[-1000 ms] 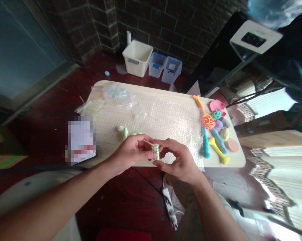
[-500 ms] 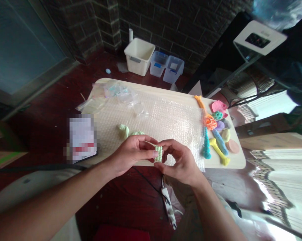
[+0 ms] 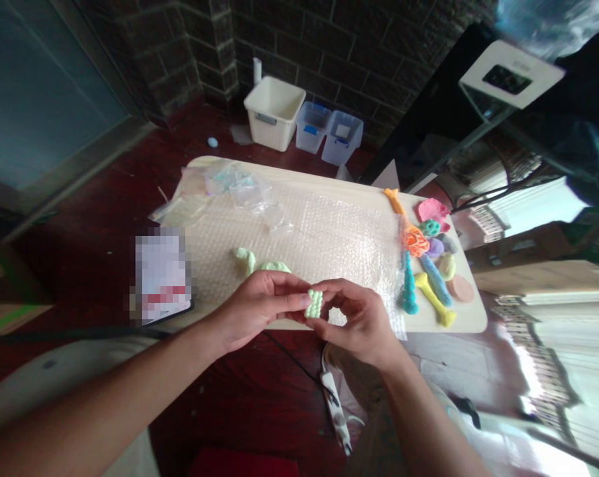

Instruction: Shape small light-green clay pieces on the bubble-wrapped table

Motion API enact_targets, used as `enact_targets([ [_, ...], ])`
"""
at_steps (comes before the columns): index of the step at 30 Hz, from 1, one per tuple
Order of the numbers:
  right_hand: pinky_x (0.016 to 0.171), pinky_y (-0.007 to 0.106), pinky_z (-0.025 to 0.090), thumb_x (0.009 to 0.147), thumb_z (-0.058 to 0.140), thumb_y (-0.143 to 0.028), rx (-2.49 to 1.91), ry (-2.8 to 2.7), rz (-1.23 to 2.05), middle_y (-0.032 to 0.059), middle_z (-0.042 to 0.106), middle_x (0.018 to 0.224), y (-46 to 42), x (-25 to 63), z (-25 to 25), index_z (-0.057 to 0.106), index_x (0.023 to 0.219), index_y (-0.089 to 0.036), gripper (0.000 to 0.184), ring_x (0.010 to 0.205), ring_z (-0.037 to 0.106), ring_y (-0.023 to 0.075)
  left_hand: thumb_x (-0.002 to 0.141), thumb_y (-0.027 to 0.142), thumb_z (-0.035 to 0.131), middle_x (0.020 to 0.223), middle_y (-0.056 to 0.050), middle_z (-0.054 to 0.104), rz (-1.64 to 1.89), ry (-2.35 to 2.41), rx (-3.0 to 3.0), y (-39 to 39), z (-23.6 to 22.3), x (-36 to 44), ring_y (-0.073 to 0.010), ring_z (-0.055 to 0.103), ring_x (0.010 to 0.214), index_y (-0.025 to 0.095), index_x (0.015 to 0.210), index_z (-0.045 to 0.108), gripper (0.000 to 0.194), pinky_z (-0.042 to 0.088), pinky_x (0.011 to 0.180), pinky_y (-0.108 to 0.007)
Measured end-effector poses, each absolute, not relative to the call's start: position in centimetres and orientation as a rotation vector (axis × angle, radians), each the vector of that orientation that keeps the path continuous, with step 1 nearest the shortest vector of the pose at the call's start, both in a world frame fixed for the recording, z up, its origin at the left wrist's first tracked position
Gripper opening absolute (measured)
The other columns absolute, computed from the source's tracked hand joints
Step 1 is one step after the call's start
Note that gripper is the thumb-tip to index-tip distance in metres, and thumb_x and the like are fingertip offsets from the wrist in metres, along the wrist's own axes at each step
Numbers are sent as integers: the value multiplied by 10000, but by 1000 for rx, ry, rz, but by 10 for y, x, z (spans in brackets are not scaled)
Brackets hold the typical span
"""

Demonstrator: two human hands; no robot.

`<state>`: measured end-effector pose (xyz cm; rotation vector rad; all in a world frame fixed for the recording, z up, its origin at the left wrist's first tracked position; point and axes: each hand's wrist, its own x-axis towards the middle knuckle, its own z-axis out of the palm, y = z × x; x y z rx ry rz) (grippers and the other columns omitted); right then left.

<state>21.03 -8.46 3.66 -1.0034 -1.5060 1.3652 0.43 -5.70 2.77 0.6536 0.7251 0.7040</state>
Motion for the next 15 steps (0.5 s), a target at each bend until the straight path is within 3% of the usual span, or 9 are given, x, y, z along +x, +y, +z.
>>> enact_targets([
  [3, 686, 273, 577, 809, 859, -122, -1007, -1503, 1368, -9, 690, 835, -85, 210, 36, 741, 1200, -232, 423, 702, 654, 122, 731, 256, 918, 871, -65, 788, 724, 762, 644, -57, 26, 4, -171, 736, 785, 116, 917, 800, 262, 590, 749, -284],
  [8, 745, 307, 602, 790, 888, -123, -937, -1443, 1413, 6, 728, 930, -85, 211, 36, 666, 1380, -274, 649, 770, 689, 144, 746, 251, 914, 892, -66, 798, 774, 778, 618, -56, 26, 2, -177, 739, 791, 144, 1010, 789, 310, 593, 751, -305],
  [12, 780, 341, 605, 852, 838, -125, -936, -1413, 1433, 41, 769, 960, -85, 211, 39, 742, 1266, -254, 443, 840, 724, 178, 778, 256, 898, 853, -62, 804, 818, 765, 667, -58, 27, 1, -163, 730, 742, 155, 1072, 784, 331, 588, 744, -305],
  [15, 805, 370, 609, 860, 836, -136, -933, -1390, 1438, 46, 788, 945, -84, 212, 40, 750, 1251, -247, 415, 843, 755, 197, 775, 254, 905, 925, -85, 816, 799, 739, 713, -59, 28, 1, -181, 747, 789, 154, 1132, 773, 394, 596, 765, -319],
])
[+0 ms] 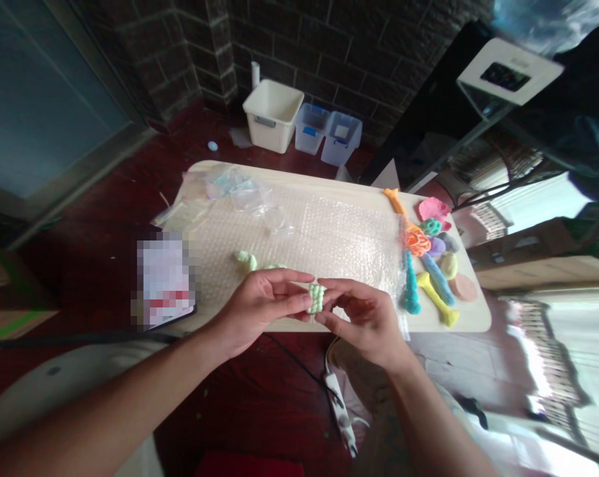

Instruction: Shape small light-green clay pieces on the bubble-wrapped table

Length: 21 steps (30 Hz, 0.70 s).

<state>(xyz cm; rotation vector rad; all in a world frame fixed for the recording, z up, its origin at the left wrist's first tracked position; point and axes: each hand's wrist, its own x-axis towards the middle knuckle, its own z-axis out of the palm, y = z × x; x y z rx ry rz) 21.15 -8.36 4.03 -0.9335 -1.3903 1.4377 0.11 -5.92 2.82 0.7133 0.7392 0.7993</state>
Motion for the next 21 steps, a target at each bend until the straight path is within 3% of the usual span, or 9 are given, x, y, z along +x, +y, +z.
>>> enact_targets([
  [7, 788, 314, 600, 862, 848, -175, -978, -1392, 1382, 30, 784, 941, -82, 215, 36, 762, 1243, -270, 401, 828, 737, 164, 732, 194, 931, 881, -66, 814, 798, 719, 816, -60, 30, 0, -166, 755, 783, 149, 1242, 718, 554, 598, 789, -294],
  [15, 811, 330, 598, 856, 857, -213, -1006, -1407, 1395, 42, 778, 910, -83, 212, 37, 788, 1197, -237, 348, 825, 714, 168, 758, 207, 913, 839, -51, 798, 851, 752, 923, -62, 29, -1, -158, 743, 761, 144, 1164, 749, 443, 588, 765, -270],
  [18, 782, 324, 603, 851, 860, -247, -1023, -1403, 1360, 41, 760, 903, -81, 211, 37, 768, 1210, -232, 371, 814, 705, 168, 731, 232, 934, 879, -58, 789, 840, 768, 940, -62, 29, -2, -174, 743, 801, 153, 1257, 699, 581, 592, 781, -281],
  [21, 753, 294, 585, 853, 846, -257, -1080, -1417, 1285, 25, 727, 890, -73, 216, 30, 735, 1220, -229, 385, 791, 684, 148, 768, 286, 913, 957, -64, 778, 847, 804, 950, -62, 29, -7, -186, 747, 850, 190, 1426, 556, 754, 602, 807, -303],
])
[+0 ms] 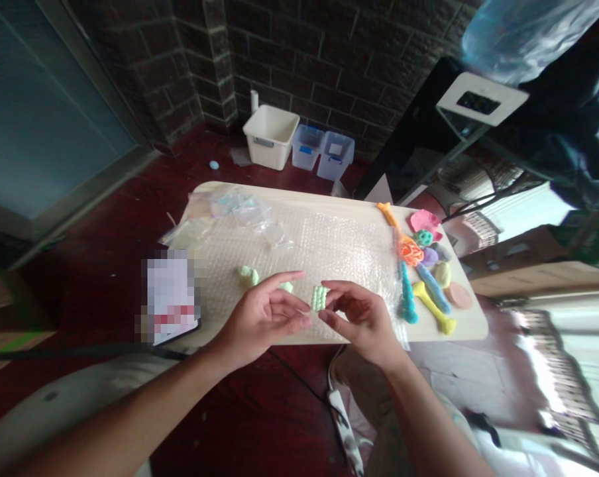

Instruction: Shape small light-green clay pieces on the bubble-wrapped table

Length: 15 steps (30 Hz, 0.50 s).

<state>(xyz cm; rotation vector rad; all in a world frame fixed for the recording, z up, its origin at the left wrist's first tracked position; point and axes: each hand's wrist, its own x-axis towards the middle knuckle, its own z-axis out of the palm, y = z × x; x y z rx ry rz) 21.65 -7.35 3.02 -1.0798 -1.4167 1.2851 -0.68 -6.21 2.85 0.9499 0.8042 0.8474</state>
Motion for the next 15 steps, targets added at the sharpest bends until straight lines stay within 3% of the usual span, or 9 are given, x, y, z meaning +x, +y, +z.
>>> enact_targets([
  [4, 643, 260, 541, 850, 812, -317, -1279, -1472, 1206, 18, 697, 861, -57, 232, 6, 689, 1231, -188, 421, 715, 652, 132, 903, 377, 783, 919, -38, 746, 946, 934, 1061, -60, 24, -24, -176, 738, 793, 187, 1375, 536, 566, 604, 786, -311],
  [8, 551, 253, 498, 841, 745, -339, -1456, -1601, 1109, 45, 717, 841, -45, 242, -12, 699, 1229, -127, 444, 623, 626, 126, 940, 393, 723, 916, -36, 740, 1037, 1061, 1220, -57, 17, -46, -202, 751, 825, 192, 1319, 563, 458, 609, 801, -329],
  [15, 611, 317, 522, 880, 648, -228, -1587, -2040, 524, 120, 756, 1016, -45, 249, 9, 720, 1325, -137, 460, 574, 550, 119, 965, 379, 666, 981, -60, 772, 1031, 1202, 1480, -55, 13, -66, -223, 770, 887, 212, 1249, 614, 333, 595, 809, -316],
])
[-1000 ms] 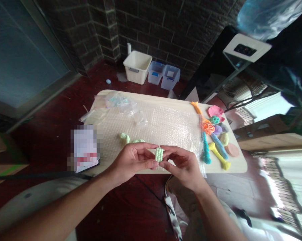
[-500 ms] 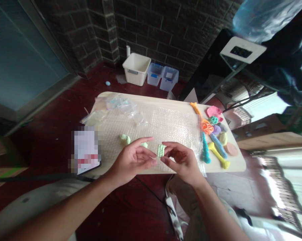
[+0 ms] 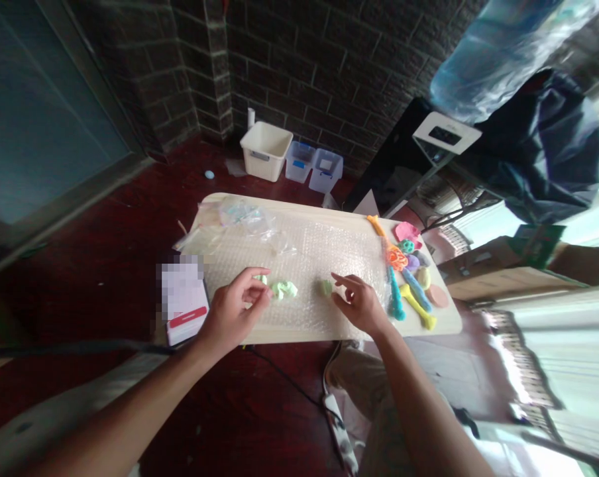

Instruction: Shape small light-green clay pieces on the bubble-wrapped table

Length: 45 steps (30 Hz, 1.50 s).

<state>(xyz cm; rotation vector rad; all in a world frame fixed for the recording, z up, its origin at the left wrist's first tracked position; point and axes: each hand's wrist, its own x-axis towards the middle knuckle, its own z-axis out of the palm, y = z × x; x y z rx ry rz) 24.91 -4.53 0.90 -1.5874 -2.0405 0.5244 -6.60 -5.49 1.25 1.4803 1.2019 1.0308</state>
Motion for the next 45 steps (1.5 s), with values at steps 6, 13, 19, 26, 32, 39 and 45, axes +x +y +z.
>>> enact_targets([
  [6, 504, 272, 477, 942, 624, -343, -1704, -1682, 451, 71, 756, 803, -47, 246, 18, 773, 1123, -132, 316, 526, 586, 133, 930, 377, 687, 968, -59, 789, 1050, 1253, 1520, -52, 15, -69, -229, 768, 873, 218, 1116, 696, 245, 591, 764, -291],
  [13, 708, 331, 585, 956, 634, -243, -1496, -1981, 544, 149, 736, 1168, -59, 166, 3, 655, 1356, -163, 409, 726, 703, 173, 945, 344, 662, 922, -52, 787, 1131, 1230, 1489, -50, 15, -65, -220, 754, 837, 207, 1012, 726, 166, 566, 773, -295],
  [19, 826, 392, 592, 900, 671, -125, -1535, -2130, 545, 163, 734, 1133, -44, 146, -9, 623, 1395, -133, 497, 870, 708, 239, 952, 190, 575, 1015, -86, 762, 1010, 1296, 1871, -48, 4, -50, -239, 720, 909, 211, 1025, 703, 149, 555, 822, -335],
  [26, 699, 300, 565, 860, 642, -34, -1473, -1981, 615, 106, 754, 1063, -36, 148, -1, 687, 1244, -152, 404, 693, 666, 148, 933, 72, 511, 1136, -142, 741, 933, 1337, 2004, -39, 5, -42, -289, 701, 1077, 161, 1159, 680, 296, 541, 964, -418],
  [32, 680, 306, 558, 913, 680, -132, -1195, -1924, 613, 65, 720, 968, -44, 154, 15, 726, 1138, -204, 241, 708, 633, 148, 973, 269, 673, 1119, -139, 779, 1031, 1278, 1973, -39, 8, -33, -292, 724, 1027, 142, 1197, 698, 259, 565, 943, -438],
  [39, 698, 335, 619, 887, 810, -349, -1200, -1398, 1151, 79, 793, 933, -56, 172, 20, 753, 1156, -214, 307, 738, 722, 178, 946, 208, 706, 1078, -63, 804, 1103, 1183, 1873, -36, 14, -27, -239, 733, 1005, 206, 1085, 744, 145, 554, 923, -365],
  [45, 664, 337, 650, 792, 897, -418, -1289, -1078, 1419, 90, 823, 780, -62, 190, 15, 847, 932, -183, 278, 637, 752, 183, 958, 207, 686, 1042, -52, 785, 1050, 1106, 1841, -44, 13, -16, -193, 726, 948, 185, 1089, 709, 135, 550, 859, -296],
])
